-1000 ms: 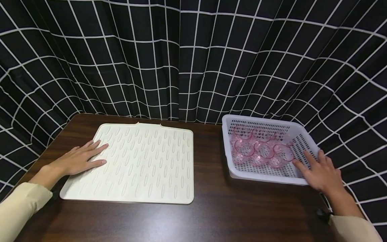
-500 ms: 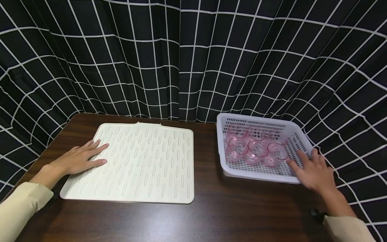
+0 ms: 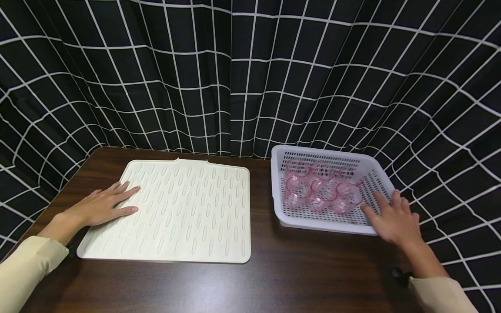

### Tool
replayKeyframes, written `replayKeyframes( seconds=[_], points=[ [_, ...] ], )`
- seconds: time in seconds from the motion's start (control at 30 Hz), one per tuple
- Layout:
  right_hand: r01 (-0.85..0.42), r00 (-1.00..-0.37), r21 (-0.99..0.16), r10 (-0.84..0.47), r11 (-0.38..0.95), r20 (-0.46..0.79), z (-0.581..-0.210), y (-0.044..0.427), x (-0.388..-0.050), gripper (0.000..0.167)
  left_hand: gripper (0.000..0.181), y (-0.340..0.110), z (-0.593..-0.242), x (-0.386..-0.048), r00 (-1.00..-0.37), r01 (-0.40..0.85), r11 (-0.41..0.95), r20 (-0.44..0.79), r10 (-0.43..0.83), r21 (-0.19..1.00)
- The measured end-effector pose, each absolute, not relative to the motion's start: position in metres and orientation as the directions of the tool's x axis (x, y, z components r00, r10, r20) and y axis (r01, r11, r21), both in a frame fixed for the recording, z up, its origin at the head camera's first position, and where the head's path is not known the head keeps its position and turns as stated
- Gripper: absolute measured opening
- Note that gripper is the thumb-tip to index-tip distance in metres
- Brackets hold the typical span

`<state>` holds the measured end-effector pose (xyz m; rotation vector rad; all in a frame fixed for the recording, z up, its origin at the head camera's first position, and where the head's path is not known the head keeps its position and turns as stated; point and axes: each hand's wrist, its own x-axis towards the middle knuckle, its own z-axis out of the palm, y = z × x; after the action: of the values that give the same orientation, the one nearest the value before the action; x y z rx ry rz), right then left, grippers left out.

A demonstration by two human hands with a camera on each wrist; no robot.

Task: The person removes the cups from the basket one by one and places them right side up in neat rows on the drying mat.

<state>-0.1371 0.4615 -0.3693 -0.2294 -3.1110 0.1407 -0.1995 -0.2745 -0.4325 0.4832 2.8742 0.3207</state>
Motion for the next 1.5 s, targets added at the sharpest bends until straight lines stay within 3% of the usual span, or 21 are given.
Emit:
replayKeyframes(
  seconds=[1.27,1.5],
  points=[
    [0.106,-0.993,-0.119,0.111,0.987,0.042,-0.370,0.409,-0.148,0.079,0.085,-0.275,-0.433,-0.201,-0.932,0.286,0.927,-0.152,0.328,0.241],
    [0.095,-0.994,-0.087,0.089,0.992,-0.062,-0.357,0.416,-0.152,0.092,0.083,-0.273,-0.433,-0.201,-0.930,0.302,0.926,-0.144,0.339,0.226]
  ],
)
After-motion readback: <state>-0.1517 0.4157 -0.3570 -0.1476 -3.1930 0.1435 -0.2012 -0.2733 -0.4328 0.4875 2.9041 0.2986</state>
